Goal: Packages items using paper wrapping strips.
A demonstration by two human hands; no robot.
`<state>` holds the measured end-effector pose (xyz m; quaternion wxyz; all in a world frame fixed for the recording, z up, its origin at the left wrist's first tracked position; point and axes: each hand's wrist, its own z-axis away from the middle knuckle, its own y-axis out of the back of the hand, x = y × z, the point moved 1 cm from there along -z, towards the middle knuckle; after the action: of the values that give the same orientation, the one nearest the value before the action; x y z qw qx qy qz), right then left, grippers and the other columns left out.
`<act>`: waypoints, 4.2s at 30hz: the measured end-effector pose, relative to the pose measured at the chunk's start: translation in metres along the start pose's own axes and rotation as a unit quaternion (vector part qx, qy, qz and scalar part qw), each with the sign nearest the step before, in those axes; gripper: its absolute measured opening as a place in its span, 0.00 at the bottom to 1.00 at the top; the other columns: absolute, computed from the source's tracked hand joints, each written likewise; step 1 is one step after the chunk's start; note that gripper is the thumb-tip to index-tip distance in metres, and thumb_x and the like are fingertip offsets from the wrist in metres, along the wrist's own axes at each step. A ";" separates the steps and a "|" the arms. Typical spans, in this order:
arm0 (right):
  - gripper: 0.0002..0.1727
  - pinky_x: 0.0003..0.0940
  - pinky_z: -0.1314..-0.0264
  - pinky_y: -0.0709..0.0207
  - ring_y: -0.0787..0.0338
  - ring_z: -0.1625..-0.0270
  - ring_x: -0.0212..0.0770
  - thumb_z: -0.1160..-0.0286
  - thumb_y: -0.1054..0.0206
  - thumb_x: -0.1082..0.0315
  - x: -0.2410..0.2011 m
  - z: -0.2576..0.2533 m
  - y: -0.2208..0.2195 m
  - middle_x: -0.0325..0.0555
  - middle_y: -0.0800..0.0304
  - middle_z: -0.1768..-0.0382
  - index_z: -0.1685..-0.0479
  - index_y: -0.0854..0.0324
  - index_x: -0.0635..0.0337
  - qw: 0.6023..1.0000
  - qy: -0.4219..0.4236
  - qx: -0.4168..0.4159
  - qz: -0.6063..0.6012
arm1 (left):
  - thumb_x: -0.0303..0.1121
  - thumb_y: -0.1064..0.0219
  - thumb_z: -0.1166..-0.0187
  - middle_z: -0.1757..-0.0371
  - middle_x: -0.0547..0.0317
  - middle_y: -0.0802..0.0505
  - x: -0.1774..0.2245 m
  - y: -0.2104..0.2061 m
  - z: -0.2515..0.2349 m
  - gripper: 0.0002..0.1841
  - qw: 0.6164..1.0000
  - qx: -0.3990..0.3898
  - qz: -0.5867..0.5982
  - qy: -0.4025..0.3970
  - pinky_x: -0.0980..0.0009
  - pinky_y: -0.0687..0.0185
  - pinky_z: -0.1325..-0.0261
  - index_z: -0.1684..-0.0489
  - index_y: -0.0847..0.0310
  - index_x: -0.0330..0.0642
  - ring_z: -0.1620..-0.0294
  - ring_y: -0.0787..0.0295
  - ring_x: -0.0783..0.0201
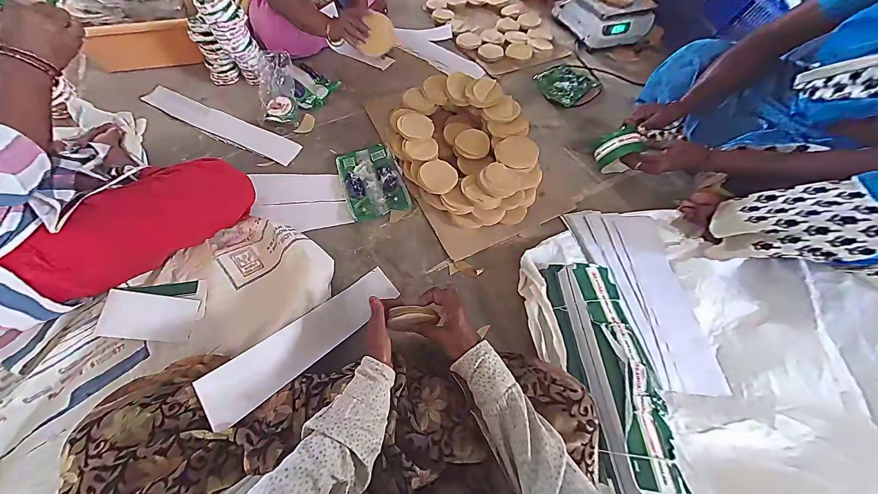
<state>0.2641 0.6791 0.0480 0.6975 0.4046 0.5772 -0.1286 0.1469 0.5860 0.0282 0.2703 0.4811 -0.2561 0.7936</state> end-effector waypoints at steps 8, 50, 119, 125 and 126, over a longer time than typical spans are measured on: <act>0.17 0.61 0.25 0.32 0.13 0.39 0.60 0.50 0.17 0.72 -0.008 0.005 -0.005 0.58 0.07 0.51 0.57 0.09 0.64 0.997 0.023 0.009 0.076 | 0.50 0.71 0.10 0.44 0.46 0.12 -0.002 0.000 0.008 0.37 0.986 -0.095 -0.004 -0.135 0.71 0.26 0.32 0.40 0.26 0.22 0.41 0.18 0.68; 0.25 0.65 0.24 0.29 0.19 0.24 0.65 0.19 0.33 0.68 -0.030 0.019 -0.006 0.61 0.16 0.29 0.22 0.24 0.54 0.947 -0.117 -0.186 0.234 | 0.19 0.36 0.23 0.48 0.43 0.11 0.219 -0.035 0.014 0.25 0.898 0.039 -0.104 -0.425 0.70 0.15 0.49 0.25 0.31 0.25 0.53 0.13 0.65; 0.31 0.65 0.21 0.37 0.29 0.20 0.69 0.38 0.20 0.70 -0.004 -0.042 -0.050 0.67 0.24 0.24 0.28 0.17 0.62 0.970 -0.168 0.056 0.169 | 0.22 0.28 0.28 0.46 0.34 0.06 0.056 0.081 -0.047 0.13 0.846 -0.107 -0.440 -0.281 0.49 0.24 0.25 0.48 0.10 0.26 0.37 0.11 0.40; 0.27 0.38 0.58 0.20 0.13 0.63 0.40 0.06 0.51 0.51 -0.043 0.014 -0.059 0.49 0.09 0.61 0.46 0.16 0.68 0.900 -0.308 0.075 -0.299 | 0.22 0.25 0.34 0.57 0.47 0.05 0.073 0.049 -0.042 0.14 0.925 0.001 -0.172 -0.339 0.72 0.13 0.43 0.53 0.13 0.22 0.55 0.09 0.70; 0.39 0.40 0.58 0.18 0.11 0.61 0.43 0.06 0.67 0.41 -0.052 0.019 -0.067 0.52 0.09 0.58 0.40 0.21 0.69 0.845 -0.336 0.024 -0.415 | 0.20 0.26 0.36 0.59 0.53 0.05 0.079 0.041 -0.037 0.13 0.931 -0.004 -0.112 -0.348 0.75 0.12 0.45 0.54 0.14 0.23 0.57 0.09 0.74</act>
<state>0.2183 0.6075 0.0670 0.7206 0.0754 0.4180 -0.5481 0.0654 0.5958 0.0787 0.2534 0.7513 -0.2817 0.5404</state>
